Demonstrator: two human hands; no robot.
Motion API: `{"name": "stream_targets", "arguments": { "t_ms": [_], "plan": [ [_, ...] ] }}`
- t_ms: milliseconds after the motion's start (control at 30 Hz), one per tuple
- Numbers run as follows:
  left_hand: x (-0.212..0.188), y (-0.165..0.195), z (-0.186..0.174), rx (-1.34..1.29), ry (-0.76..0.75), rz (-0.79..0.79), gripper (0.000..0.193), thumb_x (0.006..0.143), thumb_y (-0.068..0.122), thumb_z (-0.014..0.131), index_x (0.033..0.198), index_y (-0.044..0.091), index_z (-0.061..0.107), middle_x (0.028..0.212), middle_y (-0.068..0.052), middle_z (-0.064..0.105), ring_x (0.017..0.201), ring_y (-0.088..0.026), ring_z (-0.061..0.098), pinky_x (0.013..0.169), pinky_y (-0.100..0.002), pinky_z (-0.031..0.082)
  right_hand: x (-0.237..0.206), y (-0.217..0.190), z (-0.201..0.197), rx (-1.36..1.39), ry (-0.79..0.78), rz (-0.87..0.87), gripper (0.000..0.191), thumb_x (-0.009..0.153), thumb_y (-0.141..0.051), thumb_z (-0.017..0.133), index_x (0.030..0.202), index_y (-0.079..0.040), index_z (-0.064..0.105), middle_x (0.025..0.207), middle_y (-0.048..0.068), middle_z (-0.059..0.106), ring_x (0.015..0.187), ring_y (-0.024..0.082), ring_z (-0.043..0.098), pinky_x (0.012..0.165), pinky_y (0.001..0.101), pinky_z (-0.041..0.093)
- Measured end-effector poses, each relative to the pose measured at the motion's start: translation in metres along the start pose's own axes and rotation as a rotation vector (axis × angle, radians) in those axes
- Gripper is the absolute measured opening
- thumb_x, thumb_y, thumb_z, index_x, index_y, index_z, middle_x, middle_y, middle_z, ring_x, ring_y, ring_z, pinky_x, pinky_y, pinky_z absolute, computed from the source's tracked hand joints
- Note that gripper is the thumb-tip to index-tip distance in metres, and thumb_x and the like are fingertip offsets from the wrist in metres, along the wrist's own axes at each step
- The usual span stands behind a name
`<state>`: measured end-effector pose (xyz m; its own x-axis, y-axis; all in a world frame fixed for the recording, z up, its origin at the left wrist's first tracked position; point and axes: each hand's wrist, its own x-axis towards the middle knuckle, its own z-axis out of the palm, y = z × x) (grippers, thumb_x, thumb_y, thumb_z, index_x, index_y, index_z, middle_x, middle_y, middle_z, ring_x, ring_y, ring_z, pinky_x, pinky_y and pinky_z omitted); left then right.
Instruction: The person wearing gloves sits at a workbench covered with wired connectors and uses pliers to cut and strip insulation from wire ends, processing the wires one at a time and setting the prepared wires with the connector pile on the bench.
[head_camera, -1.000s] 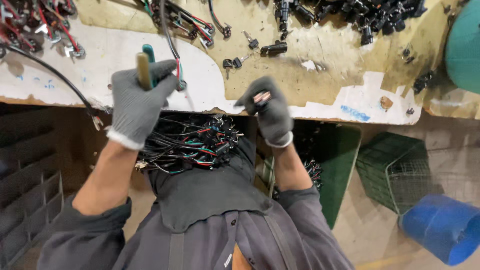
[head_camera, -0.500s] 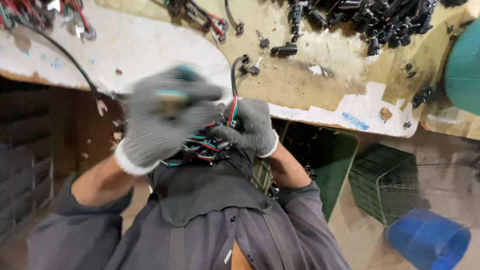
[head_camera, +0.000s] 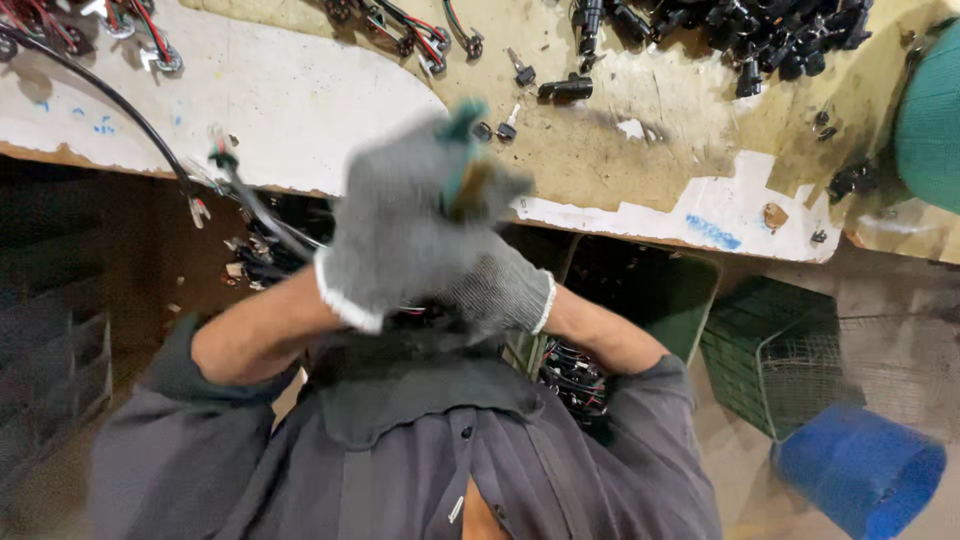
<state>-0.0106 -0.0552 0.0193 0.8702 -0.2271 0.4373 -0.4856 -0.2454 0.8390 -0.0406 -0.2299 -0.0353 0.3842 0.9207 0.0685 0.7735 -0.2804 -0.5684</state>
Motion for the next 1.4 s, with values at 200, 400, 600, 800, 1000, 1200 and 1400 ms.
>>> {"name": "stream_targets", "arguments": {
  "t_ms": [200, 400, 600, 800, 1000, 1200, 1400],
  "plan": [
    [0.048, -0.126, 0.042, 0.974, 0.102, -0.230, 0.037, 0.086, 0.047, 0.081, 0.075, 0.012, 0.075, 0.070, -0.014, 0.065, 0.057, -0.031, 0.065, 0.048, -0.045, 0.050, -0.018, 0.055, -0.029, -0.322, 0.453, 0.287, 0.040, 0.090, -0.019, 0.078, 0.125, -0.007, 0.063, 0.124, 0.014, 0.064, 0.109, 0.035, 0.062, 0.096, 0.0450, 0.050],
    [-0.009, -0.123, 0.032, 0.929, 0.077, -0.388, 0.033, 0.077, 0.037, 0.085, 0.077, 0.006, 0.074, 0.080, -0.017, 0.064, 0.061, -0.032, 0.066, 0.051, -0.046, 0.050, -0.065, 0.153, -0.039, -0.648, 0.389, 0.665, 0.025, 0.093, -0.020, 0.078, 0.112, -0.010, 0.064, 0.117, 0.017, 0.065, 0.091, 0.035, 0.062, 0.074, 0.0483, 0.050],
    [-0.053, -0.117, -0.027, 0.817, 0.056, -0.638, 0.028, 0.084, 0.034, 0.086, 0.080, 0.008, 0.076, 0.084, -0.021, 0.065, 0.072, -0.038, 0.066, 0.065, -0.049, 0.052, -0.075, 0.135, -0.033, -0.534, 0.361, 0.594, 0.026, 0.098, -0.015, 0.077, 0.118, -0.005, 0.064, 0.097, 0.013, 0.064, 0.084, 0.035, 0.064, 0.071, 0.0469, 0.050],
    [-0.060, -0.152, -0.032, 0.699, 0.051, -0.637, 0.029, 0.076, 0.029, 0.086, 0.084, 0.003, 0.074, 0.088, -0.022, 0.065, 0.077, -0.039, 0.066, 0.069, -0.050, 0.052, -0.041, 0.082, -0.038, -0.057, 0.922, 0.515, 0.030, 0.089, -0.008, 0.083, 0.108, -0.005, 0.059, 0.095, 0.010, 0.058, 0.080, 0.020, 0.060, 0.072, 0.0330, 0.052],
    [-0.029, -0.111, -0.050, 0.418, 0.011, -0.605, 0.027, 0.082, 0.026, 0.090, 0.088, 0.002, 0.078, 0.078, -0.019, 0.069, 0.067, -0.031, 0.066, 0.067, -0.045, 0.052, -0.006, 0.044, -0.002, 0.452, 1.119, 0.377, 0.017, 0.102, -0.004, 0.074, 0.110, -0.005, 0.058, 0.097, 0.005, 0.064, 0.082, 0.015, 0.061, 0.075, 0.0299, 0.055],
    [-0.025, -0.009, -0.077, -0.326, 0.112, -0.828, 0.008, 0.092, 0.010, 0.079, 0.092, 0.002, 0.077, 0.073, -0.005, 0.067, 0.060, -0.011, 0.058, 0.056, -0.029, 0.043, -0.006, 0.037, 0.009, 0.024, 0.698, 0.348, 0.043, 0.084, -0.033, 0.094, 0.092, -0.009, 0.060, 0.076, 0.009, 0.058, 0.069, 0.031, 0.059, 0.066, 0.0399, 0.046],
    [-0.033, -0.001, -0.040, -0.254, -0.146, -0.770, 0.016, 0.085, 0.017, 0.077, 0.092, 0.003, 0.078, 0.078, -0.004, 0.076, 0.067, -0.010, 0.069, 0.063, -0.028, 0.055, -0.002, 0.039, 0.008, 0.150, 0.547, 0.190, 0.069, 0.076, -0.068, 0.081, 0.102, -0.006, 0.064, 0.077, 0.007, 0.058, 0.069, 0.030, 0.061, 0.066, 0.0411, 0.048]
  ]
}}
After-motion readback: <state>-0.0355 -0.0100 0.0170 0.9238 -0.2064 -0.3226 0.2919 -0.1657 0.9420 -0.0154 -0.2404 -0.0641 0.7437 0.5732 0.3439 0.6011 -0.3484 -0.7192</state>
